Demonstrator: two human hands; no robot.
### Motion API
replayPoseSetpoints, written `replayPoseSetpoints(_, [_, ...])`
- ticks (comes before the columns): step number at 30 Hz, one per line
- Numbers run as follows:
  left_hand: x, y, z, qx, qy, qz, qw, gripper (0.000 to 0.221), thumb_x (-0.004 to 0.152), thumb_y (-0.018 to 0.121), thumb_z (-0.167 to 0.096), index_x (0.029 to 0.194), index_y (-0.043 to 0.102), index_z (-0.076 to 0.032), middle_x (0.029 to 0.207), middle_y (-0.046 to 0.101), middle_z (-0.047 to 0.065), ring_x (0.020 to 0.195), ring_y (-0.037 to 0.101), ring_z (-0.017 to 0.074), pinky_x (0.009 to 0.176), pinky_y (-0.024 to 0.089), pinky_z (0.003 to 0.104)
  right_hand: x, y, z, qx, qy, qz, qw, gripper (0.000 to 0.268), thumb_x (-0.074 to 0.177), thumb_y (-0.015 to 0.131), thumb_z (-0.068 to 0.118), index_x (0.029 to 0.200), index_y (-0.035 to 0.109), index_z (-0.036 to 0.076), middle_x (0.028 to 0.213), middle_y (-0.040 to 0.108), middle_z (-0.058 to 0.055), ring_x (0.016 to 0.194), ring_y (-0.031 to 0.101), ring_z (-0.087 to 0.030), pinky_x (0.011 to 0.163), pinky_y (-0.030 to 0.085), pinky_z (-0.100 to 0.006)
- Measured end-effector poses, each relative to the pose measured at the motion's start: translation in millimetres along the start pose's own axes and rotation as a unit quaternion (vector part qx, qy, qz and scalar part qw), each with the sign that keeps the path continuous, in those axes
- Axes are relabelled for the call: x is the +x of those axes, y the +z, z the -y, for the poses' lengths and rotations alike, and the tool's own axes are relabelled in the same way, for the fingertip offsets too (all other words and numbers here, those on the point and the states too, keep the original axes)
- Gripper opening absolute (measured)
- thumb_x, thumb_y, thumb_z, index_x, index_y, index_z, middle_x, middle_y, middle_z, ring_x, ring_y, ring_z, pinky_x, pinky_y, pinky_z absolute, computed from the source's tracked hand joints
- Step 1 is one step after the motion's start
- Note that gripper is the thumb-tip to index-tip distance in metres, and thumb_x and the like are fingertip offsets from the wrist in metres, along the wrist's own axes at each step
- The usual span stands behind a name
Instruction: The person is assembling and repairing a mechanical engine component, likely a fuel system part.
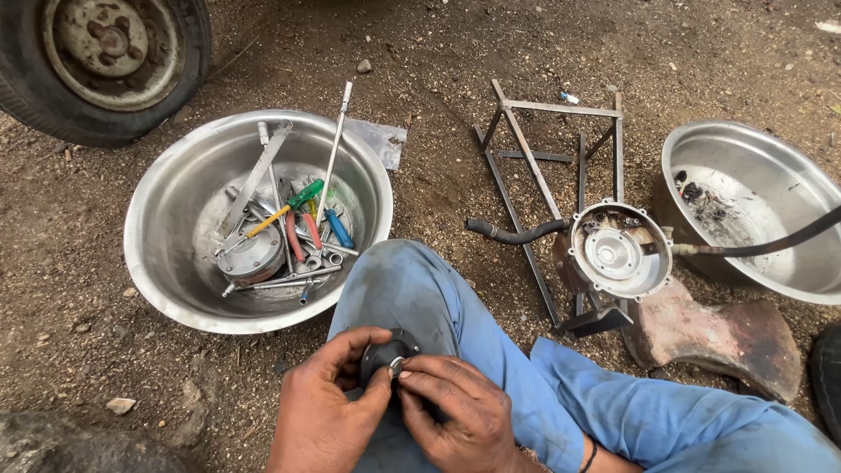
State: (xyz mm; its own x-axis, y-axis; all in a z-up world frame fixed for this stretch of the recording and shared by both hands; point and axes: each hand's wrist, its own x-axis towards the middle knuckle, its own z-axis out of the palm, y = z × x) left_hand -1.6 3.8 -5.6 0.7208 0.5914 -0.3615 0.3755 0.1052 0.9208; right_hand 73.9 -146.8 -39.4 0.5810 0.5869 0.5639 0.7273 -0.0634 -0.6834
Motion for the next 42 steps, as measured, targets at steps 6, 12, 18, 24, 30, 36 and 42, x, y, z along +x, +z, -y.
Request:
replayPoseSetpoints(6, [1.6, -1.9, 0.0, 0.027, -0.012, 0.007, 1.000, 0.039, 0.082, 0.077, -0.002, 0.120, 0.077, -0.009, 0.089, 0.082, 0.007, 0.077, 0.074, 0.0086, 0.070, 0.062, 0.024, 1.0, 1.7, 0.8, -0.011, 0.002, -0.015, 1.000, 0.023, 0.076, 0.085, 0.000, 0.097, 0.077, 0.004, 0.103, 0.079, -0.011, 0.095, 0.080, -0.024, 0.081, 0.066, -0.032])
replayPoseSetpoints(12, [4.5, -5.2, 3.5, -0.029, -0.017, 0.043, 0.999, 0.042, 0.080, 0.073, 0.004, 0.121, 0.076, -0.008, 0.092, 0.082, 0.006, 0.080, 0.073, 0.0068, 0.071, 0.061, 0.024, 12.2, -6.0, 2.1, -0.018, -0.072, 0.008, 0.997, 0.022, 0.079, 0.085, -0.002, 0.098, 0.074, 0.000, 0.102, 0.076, -0.012, 0.094, 0.079, -0.025, 0.081, 0.065, -0.033])
replayPoseSetpoints(18, [5.4, -8.5, -0.5, 0.007, -0.004, 0.050, 0.999, 0.041, 0.081, 0.071, 0.002, 0.121, 0.076, -0.008, 0.090, 0.081, 0.005, 0.079, 0.073, 0.0062, 0.073, 0.062, 0.023, 24.1, -14.5, 2.1, -0.043, -0.155, 0.081, 0.984, 0.027, 0.079, 0.081, -0.004, 0.105, 0.071, -0.005, 0.107, 0.072, -0.016, 0.100, 0.076, -0.029, 0.086, 0.065, -0.036])
replayPoseSetpoints(24, [6.2, -8.6, -12.9, 0.060, -0.010, 0.061, 0.996, 0.039, 0.084, 0.076, -0.005, 0.123, 0.076, -0.012, 0.086, 0.081, 0.005, 0.076, 0.073, 0.0066, 0.071, 0.062, 0.024, 16.5, -3.2, -0.6, -0.018, -0.010, 0.006, 1.000, 0.025, 0.078, 0.084, 0.001, 0.101, 0.075, 0.002, 0.104, 0.076, -0.011, 0.093, 0.078, -0.026, 0.080, 0.064, -0.033])
replayPoseSetpoints(30, [7.2, -8.3, -11.8, 0.027, 0.008, 0.064, 0.998, 0.050, 0.080, 0.072, 0.002, 0.128, 0.073, -0.013, 0.093, 0.081, 0.005, 0.083, 0.073, 0.0072, 0.074, 0.063, 0.026, 18.8, -9.8, 4.7, 0.048, 0.136, 0.014, 0.989, 0.025, 0.076, 0.083, 0.001, 0.100, 0.078, 0.003, 0.104, 0.079, -0.010, 0.094, 0.082, -0.022, 0.082, 0.064, -0.031])
replayPoseSetpoints(36, [19.9, -3.8, 15.6, -0.092, 0.025, 0.073, 0.993, 0.056, 0.074, 0.076, 0.009, 0.127, 0.067, -0.005, 0.100, 0.081, 0.010, 0.089, 0.075, 0.0120, 0.080, 0.061, 0.026, 18.0, -25.0, 3.1, 0.174, 0.239, 0.025, 0.955, 0.042, 0.073, 0.083, -0.002, 0.114, 0.075, 0.001, 0.119, 0.074, -0.012, 0.095, 0.079, -0.018, 0.082, 0.068, -0.032])
replayPoseSetpoints(42, [21.7, 2.3, 6.3, -0.160, -0.044, 0.092, 0.982, 0.064, 0.071, 0.076, 0.014, 0.132, 0.065, -0.004, 0.097, 0.077, 0.014, 0.085, 0.072, 0.0168, 0.074, 0.059, 0.031, -7.4, -67.8, -28.8, 0.326, 0.361, 0.011, 0.874, 0.062, 0.079, 0.079, -0.005, 0.137, 0.059, -0.003, 0.127, 0.070, -0.012, 0.109, 0.071, -0.020, 0.093, 0.060, -0.035])
